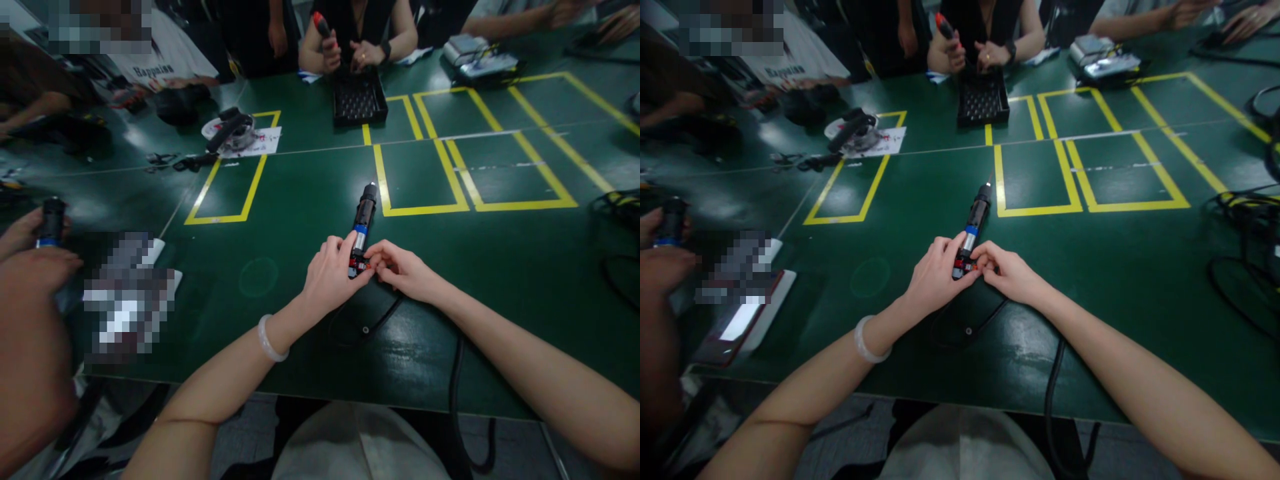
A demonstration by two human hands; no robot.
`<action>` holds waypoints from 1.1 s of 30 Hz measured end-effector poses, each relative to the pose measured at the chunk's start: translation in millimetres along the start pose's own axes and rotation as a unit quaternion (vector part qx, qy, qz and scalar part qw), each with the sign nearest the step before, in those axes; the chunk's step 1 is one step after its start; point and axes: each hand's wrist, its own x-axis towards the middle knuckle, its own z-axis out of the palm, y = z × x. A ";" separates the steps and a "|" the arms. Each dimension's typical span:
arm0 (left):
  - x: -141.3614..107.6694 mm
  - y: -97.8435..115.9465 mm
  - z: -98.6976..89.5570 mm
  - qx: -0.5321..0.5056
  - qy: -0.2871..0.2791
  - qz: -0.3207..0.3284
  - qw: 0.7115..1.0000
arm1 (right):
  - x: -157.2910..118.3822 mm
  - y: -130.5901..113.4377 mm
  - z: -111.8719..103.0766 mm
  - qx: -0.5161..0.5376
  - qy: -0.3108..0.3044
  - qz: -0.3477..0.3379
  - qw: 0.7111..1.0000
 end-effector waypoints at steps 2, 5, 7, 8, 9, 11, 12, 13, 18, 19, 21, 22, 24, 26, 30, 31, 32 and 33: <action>0.5 0.8 -0.7 0.015 0.005 0.004 1.000 | -0.3 -0.3 -3.1 0.022 -0.005 0.014 1.000; 0.4 0.2 -2.3 0.031 0.007 0.011 0.999 | 0.4 0.9 -13.4 0.050 0.006 0.035 0.998; -0.5 -1.6 -3.4 0.038 0.008 0.015 0.999 | 1.8 2.6 -22.3 0.059 0.033 0.043 0.997; -1.2 -3.0 -4.1 0.041 0.008 0.017 0.999 | 2.5 3.6 -26.4 0.065 0.046 0.050 0.996; -2.2 -4.8 -5.0 0.045 0.008 0.018 0.999 | 3.1 4.7 -29.8 0.071 0.053 0.055 0.995; -4.7 -9.6 -7.2 0.052 0.007 0.020 0.998 | 4.0 6.8 -34.1 0.080 0.063 0.059 0.993; -6.3 -12.7 -8.7 0.056 0.006 0.019 0.998 | 4.2 7.8 -34.8 0.083 0.065 0.057 0.993; -8.1 -16.4 -10.4 0.061 0.004 0.018 0.998 | 4.2 8.8 -34.8 0.085 0.066 0.055 0.993; -17.4 -44.0 -23.7 0.098 -0.009 -0.010 0.995 | 4.2 12.0 -29.9 0.076 0.075 0.053 0.993; -19.0 -51.5 -27.0 0.107 -0.011 -0.020 0.994 | 4.3 12.2 -29.3 0.075 0.078 0.054 0.993; -21.3 -68.7 -34.1 0.126 -0.016 -0.044 0.991 | 4.5 12.3 -28.8 0.077 0.081 0.057 0.992; -22.0 -78.2 -37.7 0.135 -0.017 -0.058 0.989 | 4.6 12.2 -28.9 0.079 0.082 0.058 0.992; -22.4 -99.0 -45.0 0.154 -0.020 -0.089 0.984 | 4.8 11.6 -29.1 0.081 0.083 0.061 0.991; -21.4 -121.9 -52.1 0.173 -0.021 -0.125 0.977 | 4.7 10.7 -29.1 0.081 0.082 0.065 0.991; -15.1 -172.0 -66.2 0.196 -0.028 -0.205 0.959 | 3.9 8.6 -28.4 0.075 0.080 0.074 0.991; -13.1 -184.9 -69.6 0.198 -0.030 -0.224 0.954 | 3.8 8.1 -28.4 0.074 0.079 0.076 0.991; -11.0 -197.7 -72.9 0.199 -0.031 -0.242 0.949 | 3.7 7.7 -28.4 0.074 0.079 0.077 0.991; -9.1 -210.2 -76.1 0.200 -0.032 -0.258 0.945 | 3.7 7.4 -28.4 0.075 0.079 0.077 0.991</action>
